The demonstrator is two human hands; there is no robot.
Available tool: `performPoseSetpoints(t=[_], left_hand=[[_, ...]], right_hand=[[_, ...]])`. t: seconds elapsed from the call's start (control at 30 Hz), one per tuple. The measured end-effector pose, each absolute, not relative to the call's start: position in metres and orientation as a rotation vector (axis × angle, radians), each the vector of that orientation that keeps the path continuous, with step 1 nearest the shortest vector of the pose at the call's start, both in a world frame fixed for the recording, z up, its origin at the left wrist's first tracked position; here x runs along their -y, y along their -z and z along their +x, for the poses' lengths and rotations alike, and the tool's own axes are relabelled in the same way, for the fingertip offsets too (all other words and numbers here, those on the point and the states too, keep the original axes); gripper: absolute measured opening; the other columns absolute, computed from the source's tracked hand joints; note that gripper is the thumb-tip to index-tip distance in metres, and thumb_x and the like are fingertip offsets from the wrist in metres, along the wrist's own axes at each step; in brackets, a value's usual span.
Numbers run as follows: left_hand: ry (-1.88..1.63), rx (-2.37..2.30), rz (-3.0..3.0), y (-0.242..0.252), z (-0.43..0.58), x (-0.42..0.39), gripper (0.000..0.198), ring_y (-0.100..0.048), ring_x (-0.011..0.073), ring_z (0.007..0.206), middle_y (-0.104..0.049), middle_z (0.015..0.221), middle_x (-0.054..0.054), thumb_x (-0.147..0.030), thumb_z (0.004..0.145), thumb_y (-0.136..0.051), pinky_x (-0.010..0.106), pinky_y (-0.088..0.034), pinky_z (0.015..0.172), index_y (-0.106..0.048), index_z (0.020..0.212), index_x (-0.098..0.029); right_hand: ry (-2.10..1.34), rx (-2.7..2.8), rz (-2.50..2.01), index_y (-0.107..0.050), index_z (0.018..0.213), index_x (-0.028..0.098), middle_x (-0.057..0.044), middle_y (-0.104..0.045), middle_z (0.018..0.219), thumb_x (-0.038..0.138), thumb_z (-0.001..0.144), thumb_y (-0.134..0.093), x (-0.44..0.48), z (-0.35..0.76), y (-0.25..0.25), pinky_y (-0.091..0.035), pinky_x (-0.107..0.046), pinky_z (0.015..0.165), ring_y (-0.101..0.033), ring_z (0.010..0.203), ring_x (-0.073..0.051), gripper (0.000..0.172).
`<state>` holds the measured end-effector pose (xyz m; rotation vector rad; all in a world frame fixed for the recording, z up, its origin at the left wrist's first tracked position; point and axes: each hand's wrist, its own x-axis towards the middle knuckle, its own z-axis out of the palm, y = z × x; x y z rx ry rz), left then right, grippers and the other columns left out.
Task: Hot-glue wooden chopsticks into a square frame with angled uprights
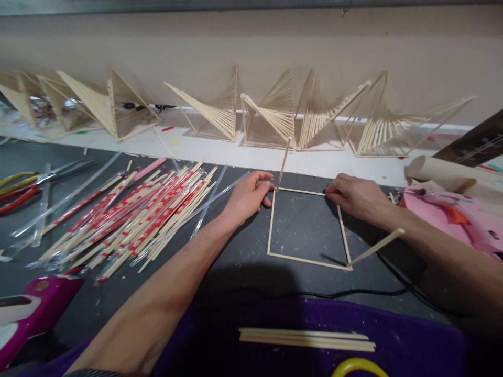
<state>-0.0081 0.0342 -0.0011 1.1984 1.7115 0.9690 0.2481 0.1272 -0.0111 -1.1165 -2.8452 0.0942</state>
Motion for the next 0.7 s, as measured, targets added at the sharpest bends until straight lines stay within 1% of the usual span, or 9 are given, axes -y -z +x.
performPoseSetpoints(t=[0.1, 0.2, 0.33, 0.53, 0.7], left_hand=[[-0.979, -1.729, 1.216, 0.002, -0.010, -0.035, 0.031, -0.062, 0.0065, 0.055, -0.067, 0.106, 0.008, -0.023, 0.085, -0.047, 0.016, -0.037, 0.038, -0.055, 0.115, -0.018], [-0.964, -1.742, 1.216, 0.002, -0.009, -0.035, 0.031, -0.061, 0.0060, 0.055, -0.067, 0.106, 0.008, -0.023, 0.085, -0.047, 0.015, -0.037, 0.039, -0.055, 0.115, -0.018], [-0.977, -1.764, 1.210, 0.004, -0.011, -0.038, 0.031, -0.061, 0.0058, 0.054, -0.066, 0.104, 0.008, -0.024, 0.085, -0.049, 0.015, -0.037, 0.039, -0.056, 0.114, -0.018], [-1.058, -1.831, 1.289, 0.010, -0.020, -0.041, 0.034, -0.060, 0.0069, 0.055, -0.065, 0.097, 0.005, -0.033, 0.083, -0.054, 0.015, -0.038, 0.038, -0.056, 0.115, -0.020], [-0.966, -1.818, 1.309, 0.006, -0.016, -0.038, 0.032, -0.061, 0.0082, 0.055, -0.065, 0.098, 0.006, -0.028, 0.083, -0.051, 0.016, -0.040, 0.038, -0.055, 0.114, -0.018]], right_hand=[[-0.125, 2.810, -1.132, -0.065, 0.087, 0.020, -0.004, -0.065, 0.094, 0.025, 0.087, -0.046, -0.130, 0.246, 0.012, -0.038, -0.025, 0.060, -0.060, 0.081, -0.017, 0.019], [-0.172, 2.774, -1.135, -0.066, 0.092, 0.021, -0.004, -0.066, 0.095, 0.026, 0.089, -0.046, -0.133, 0.248, 0.013, -0.039, -0.025, 0.062, -0.060, 0.082, -0.017, 0.021], [-0.130, 2.720, -1.170, -0.067, 0.096, 0.021, -0.005, -0.067, 0.096, 0.028, 0.091, -0.043, -0.132, 0.258, 0.005, -0.040, -0.026, 0.065, -0.061, 0.083, -0.018, 0.026], [-0.093, 2.672, -1.219, -0.068, 0.094, 0.020, -0.006, -0.068, 0.096, 0.029, 0.088, -0.045, -0.114, 0.288, -0.018, -0.042, -0.028, 0.066, -0.062, 0.080, -0.019, 0.026], [-0.118, 2.706, -1.238, -0.068, 0.092, 0.020, -0.006, -0.068, 0.093, 0.027, 0.088, -0.044, -0.104, 0.294, -0.023, -0.042, -0.028, 0.065, -0.062, 0.079, -0.019, 0.026]])
